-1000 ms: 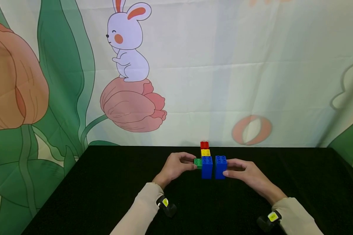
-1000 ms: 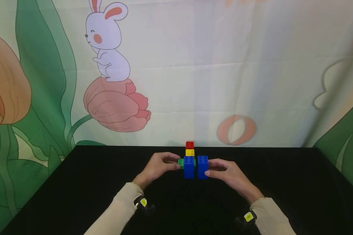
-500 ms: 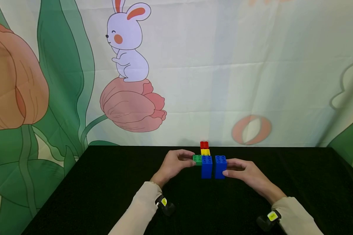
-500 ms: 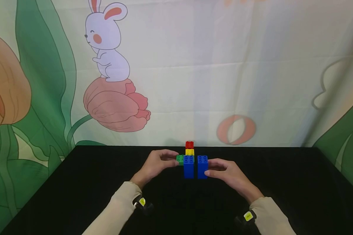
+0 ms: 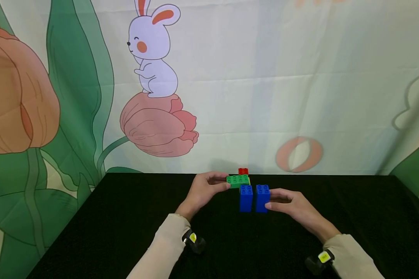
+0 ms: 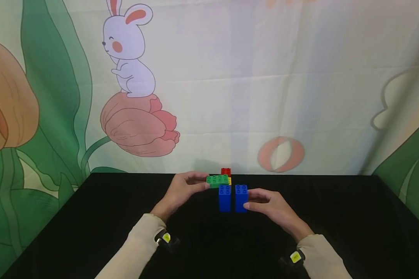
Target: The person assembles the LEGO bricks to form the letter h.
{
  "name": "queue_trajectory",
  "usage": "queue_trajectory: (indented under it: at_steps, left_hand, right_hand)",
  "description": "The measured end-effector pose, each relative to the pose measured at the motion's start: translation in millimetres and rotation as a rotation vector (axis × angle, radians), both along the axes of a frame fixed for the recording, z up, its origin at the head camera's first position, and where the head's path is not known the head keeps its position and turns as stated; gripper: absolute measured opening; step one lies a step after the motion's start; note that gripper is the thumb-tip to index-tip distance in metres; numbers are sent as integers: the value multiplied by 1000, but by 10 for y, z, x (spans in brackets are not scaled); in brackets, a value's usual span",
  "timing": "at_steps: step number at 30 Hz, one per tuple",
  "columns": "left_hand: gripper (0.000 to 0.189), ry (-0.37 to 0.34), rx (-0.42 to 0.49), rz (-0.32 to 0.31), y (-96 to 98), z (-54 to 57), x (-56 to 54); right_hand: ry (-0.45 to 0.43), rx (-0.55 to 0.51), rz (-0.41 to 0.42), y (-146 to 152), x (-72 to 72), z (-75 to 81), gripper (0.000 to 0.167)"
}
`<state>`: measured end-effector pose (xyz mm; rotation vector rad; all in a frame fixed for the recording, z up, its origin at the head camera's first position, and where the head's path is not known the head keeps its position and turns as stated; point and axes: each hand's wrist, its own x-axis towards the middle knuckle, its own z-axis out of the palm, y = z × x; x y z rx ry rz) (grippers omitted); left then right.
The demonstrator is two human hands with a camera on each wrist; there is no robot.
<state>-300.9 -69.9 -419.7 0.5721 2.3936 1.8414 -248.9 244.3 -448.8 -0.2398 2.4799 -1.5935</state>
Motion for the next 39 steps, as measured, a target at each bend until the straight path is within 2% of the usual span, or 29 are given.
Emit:
queue_trajectory:
  at_steps: [11,18,39]
  left_hand:
    - [32,15,11,9,27,107,51]
    - [31,36,21,-8,58,167,94]
    - [31,84,-29,-55,177,223,190]
  right_hand:
    - [-1,-6,-3,0,-2,12,61]
    - [2,-19,5,1,3,7,61]
    - [-9,-59,23,5,10,21,61]
